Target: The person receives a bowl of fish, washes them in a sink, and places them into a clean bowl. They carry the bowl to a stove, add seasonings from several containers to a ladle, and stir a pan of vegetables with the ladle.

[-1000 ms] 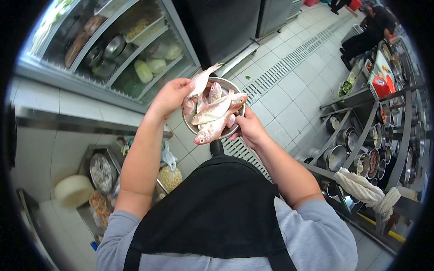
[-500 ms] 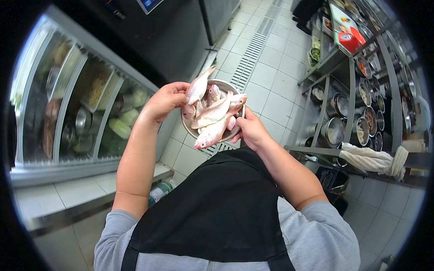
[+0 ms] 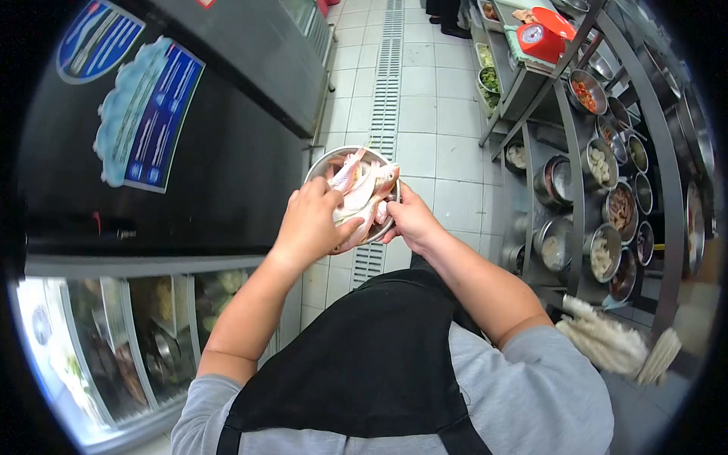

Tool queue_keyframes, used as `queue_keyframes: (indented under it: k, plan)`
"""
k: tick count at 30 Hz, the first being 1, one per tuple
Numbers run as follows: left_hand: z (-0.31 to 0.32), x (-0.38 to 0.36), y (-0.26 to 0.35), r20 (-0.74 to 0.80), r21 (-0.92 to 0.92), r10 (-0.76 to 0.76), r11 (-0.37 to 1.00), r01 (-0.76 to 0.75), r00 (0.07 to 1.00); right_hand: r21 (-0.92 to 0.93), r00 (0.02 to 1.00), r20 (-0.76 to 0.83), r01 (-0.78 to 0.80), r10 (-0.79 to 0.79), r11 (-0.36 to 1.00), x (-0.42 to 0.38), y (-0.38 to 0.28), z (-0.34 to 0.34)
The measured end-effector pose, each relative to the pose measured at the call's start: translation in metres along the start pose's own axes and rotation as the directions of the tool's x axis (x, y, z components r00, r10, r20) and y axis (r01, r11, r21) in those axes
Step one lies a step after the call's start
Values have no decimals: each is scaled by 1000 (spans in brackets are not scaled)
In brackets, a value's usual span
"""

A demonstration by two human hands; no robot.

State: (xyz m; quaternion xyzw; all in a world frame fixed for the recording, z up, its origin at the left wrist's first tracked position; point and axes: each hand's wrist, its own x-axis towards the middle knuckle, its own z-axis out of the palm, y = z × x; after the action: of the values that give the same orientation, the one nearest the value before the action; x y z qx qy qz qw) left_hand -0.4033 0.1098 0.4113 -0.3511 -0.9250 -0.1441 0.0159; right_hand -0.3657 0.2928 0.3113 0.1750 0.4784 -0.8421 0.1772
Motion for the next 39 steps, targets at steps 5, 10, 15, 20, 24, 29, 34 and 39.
queue_keyframes:
  k: [5, 10, 15, 20, 24, 29, 34, 39]
  plan:
    - [16, 70, -5, 276, 163, 3, 985, -50, 961, -17, 1000, 12, 23, -22, 1000, 64, -63, -36]
    - [12, 135, -35, 145, -26, 125, 992, -122, 982, -13, 999, -24, 43, -44, 999, 115, -118, -60]
    - [-45, 215, -67, 84, -291, -73, 952, 94, 994, -17, 999, -3, 42, -42, 999, 169, -154, -82]
    - [-50, 306, -107, -244, -153, 7, 987, -46, 970, 34, 998, -33, 60, -59, 998, 230, -198, -97]
    - [9, 381, -159, -89, 33, 138, 990, -136, 986, 21, 994, -55, 99, -98, 995, 280, -249, -100]
    - [60, 481, -169, 69, 125, 79, 988, -87, 994, 6, 983, -104, 156, -154, 988, 352, -293, -112]
    - [66, 582, -202, 132, 87, 106, 989, -118, 986, 52, 965, -181, 201, -189, 978, 402, -342, -126]
    - [80, 669, -231, 104, 77, 158, 983, -167, 982, 108, 966, -168, 218, -199, 970, 476, -396, -154]
